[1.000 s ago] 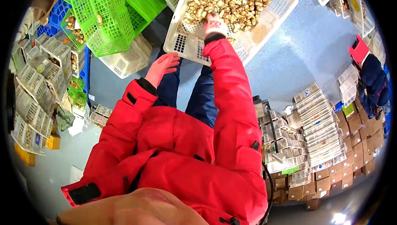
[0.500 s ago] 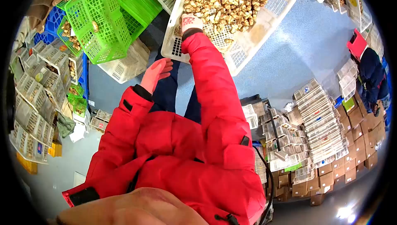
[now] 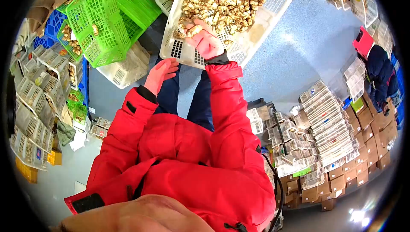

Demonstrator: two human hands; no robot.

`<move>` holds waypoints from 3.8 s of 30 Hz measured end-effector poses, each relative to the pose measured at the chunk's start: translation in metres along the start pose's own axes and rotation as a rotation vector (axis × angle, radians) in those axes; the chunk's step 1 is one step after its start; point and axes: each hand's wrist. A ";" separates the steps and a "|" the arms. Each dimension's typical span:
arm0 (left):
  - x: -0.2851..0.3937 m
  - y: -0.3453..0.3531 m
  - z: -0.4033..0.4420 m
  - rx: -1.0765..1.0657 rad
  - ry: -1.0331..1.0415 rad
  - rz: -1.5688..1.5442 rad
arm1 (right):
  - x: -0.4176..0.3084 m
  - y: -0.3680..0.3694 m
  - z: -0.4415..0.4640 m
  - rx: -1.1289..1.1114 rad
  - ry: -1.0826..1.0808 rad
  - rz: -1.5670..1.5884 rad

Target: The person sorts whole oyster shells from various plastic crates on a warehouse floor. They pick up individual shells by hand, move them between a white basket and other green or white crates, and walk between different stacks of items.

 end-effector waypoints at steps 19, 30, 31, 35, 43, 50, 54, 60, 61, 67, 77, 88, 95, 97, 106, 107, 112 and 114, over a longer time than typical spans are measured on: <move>-0.004 0.009 0.000 -0.003 -0.016 0.022 | -0.008 -0.007 -0.011 0.090 -0.022 -0.138; 0.014 0.016 0.002 0.077 0.063 -0.041 | -0.006 0.000 -0.005 -0.136 0.169 -0.176; 0.016 0.014 0.001 0.076 0.081 -0.042 | -0.003 0.001 -0.007 -0.037 0.203 -0.242; 0.020 0.004 0.006 0.013 0.141 -0.109 | 0.010 0.035 -0.004 0.118 0.186 -0.149; 0.023 -0.001 0.000 -0.043 0.119 -0.134 | 0.008 0.038 0.001 0.114 0.159 0.009; 0.027 0.012 -0.003 -0.072 0.128 -0.087 | -0.003 0.034 -0.009 0.038 0.116 -0.291; 0.027 0.014 -0.001 -0.077 0.139 -0.091 | -0.007 0.029 -0.010 -0.042 0.158 -0.290; 0.024 0.022 -0.005 -0.050 0.113 -0.080 | -0.005 0.025 -0.013 0.102 0.192 -0.412; 0.025 0.022 -0.006 -0.056 0.120 -0.075 | -0.004 0.023 -0.015 0.100 0.171 -0.384; 0.029 0.027 -0.005 -0.052 0.164 -0.058 | -0.007 0.035 -0.017 0.118 0.190 -0.477; 0.031 0.021 -0.004 -0.090 0.133 -0.085 | -0.025 0.057 -0.001 0.171 0.058 -0.106; 0.022 0.057 -0.001 -0.068 0.091 -0.047 | -0.067 0.042 -0.027 0.006 0.024 -0.238; 0.004 0.106 0.009 -0.058 0.055 0.043 | -0.123 0.033 -0.067 0.018 0.037 -0.267; -0.001 0.129 0.011 -0.058 0.052 0.064 | -0.133 0.028 -0.080 0.043 -0.017 -0.307; -0.032 0.228 0.030 -0.060 0.070 0.130 | -0.194 0.001 -0.127 0.104 0.074 -0.474; -0.038 0.230 0.035 -0.064 0.099 0.086 | -0.197 -0.002 -0.129 0.132 0.081 -0.531; -0.024 0.248 0.019 -0.195 0.113 -0.163 | -0.170 0.051 -0.138 0.164 0.135 -0.635; -0.022 0.232 0.018 -0.184 0.145 -0.199 | -0.148 0.047 -0.133 -0.126 -0.021 -1.152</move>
Point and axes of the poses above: each hand's wrist, its own z-axis towards the middle knuckle, its own y-axis out of the palm, x = y × z, and after that the axes turned 8 degrees about -y, right-handed
